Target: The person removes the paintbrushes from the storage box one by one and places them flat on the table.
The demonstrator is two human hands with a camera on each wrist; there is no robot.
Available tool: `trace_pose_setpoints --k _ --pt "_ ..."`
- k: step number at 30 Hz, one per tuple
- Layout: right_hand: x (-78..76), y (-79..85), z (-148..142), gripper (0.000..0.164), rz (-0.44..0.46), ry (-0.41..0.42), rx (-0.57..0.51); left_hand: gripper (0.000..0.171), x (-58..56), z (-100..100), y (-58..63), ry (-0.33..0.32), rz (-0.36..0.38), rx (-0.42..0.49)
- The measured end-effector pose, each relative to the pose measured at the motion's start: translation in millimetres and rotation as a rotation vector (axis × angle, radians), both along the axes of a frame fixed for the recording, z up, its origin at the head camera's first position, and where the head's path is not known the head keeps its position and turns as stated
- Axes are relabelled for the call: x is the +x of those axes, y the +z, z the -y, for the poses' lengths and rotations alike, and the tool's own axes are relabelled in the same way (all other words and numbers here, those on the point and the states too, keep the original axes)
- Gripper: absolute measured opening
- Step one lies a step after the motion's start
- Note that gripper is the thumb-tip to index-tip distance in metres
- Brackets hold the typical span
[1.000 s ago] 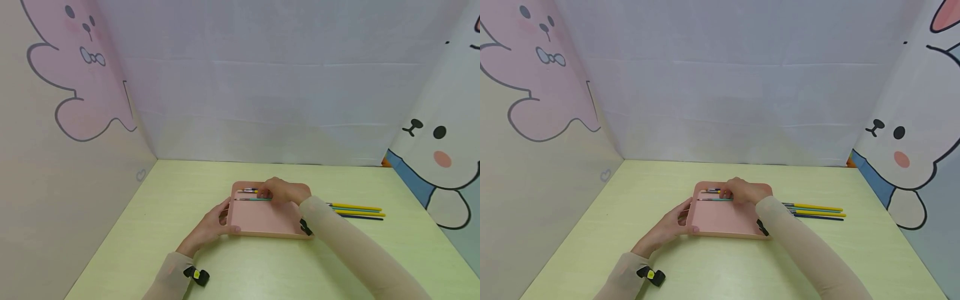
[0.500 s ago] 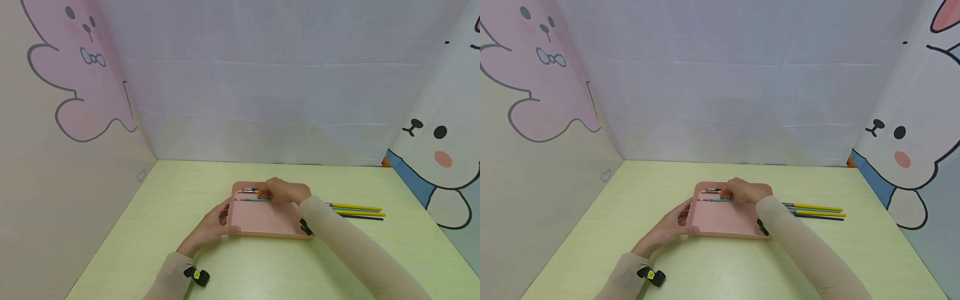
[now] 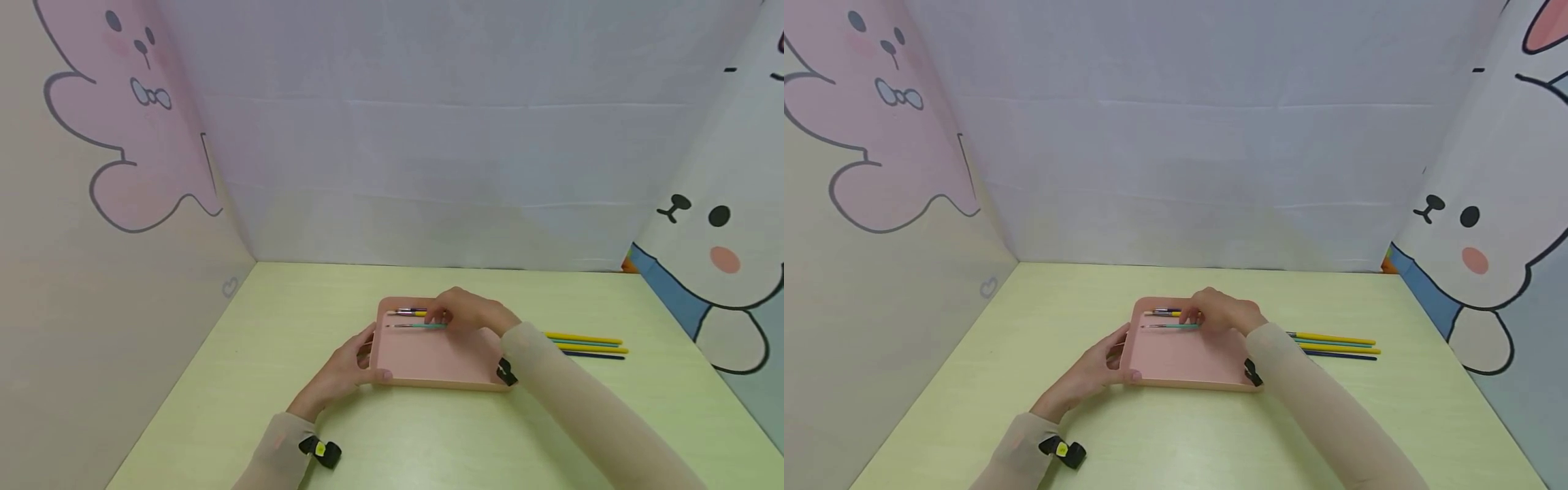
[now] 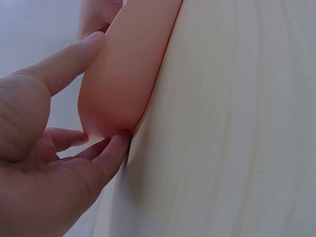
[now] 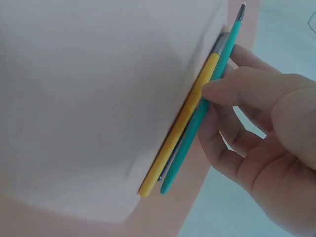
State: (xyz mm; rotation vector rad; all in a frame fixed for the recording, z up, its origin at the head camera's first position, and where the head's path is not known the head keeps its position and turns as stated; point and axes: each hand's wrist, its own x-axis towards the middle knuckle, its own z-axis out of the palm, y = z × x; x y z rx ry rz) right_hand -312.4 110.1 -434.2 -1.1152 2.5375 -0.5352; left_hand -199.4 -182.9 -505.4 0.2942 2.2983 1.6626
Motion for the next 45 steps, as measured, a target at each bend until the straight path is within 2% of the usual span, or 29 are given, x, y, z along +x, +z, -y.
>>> trace_pose_setpoints --k 6,13,25,30,37,45 --pt "4.2 11.6 -16 0.045 -0.035 -0.024 -0.002 0.114 0.7 0 1.8 0.011 0.004 -0.011" --pt "8.3 24.6 -42 0.049 -0.089 -0.014 -0.059 0.116 1.0 3 2.5 0.008 0.007 0.002" --pt "26.0 40.8 -77 0.051 -0.073 -0.073 -0.1 0.114 1.2 4 1.9 -0.017 0.013 0.035" --pt "31.4 42.0 -92 0.041 -0.106 -0.071 -0.125 0.113 1.1 5 1.6 -0.023 0.011 0.043" --pt "39.8 37.4 -109 0.05 -0.111 -0.1 -0.117 0.113 -0.1 6 -1.9 -0.016 0.014 0.034" --pt "53.7 33.3 -131 0.046 -0.13 -0.146 -0.114 0.114 -2.1 4 -3.0 0.0 0.0 0.011"
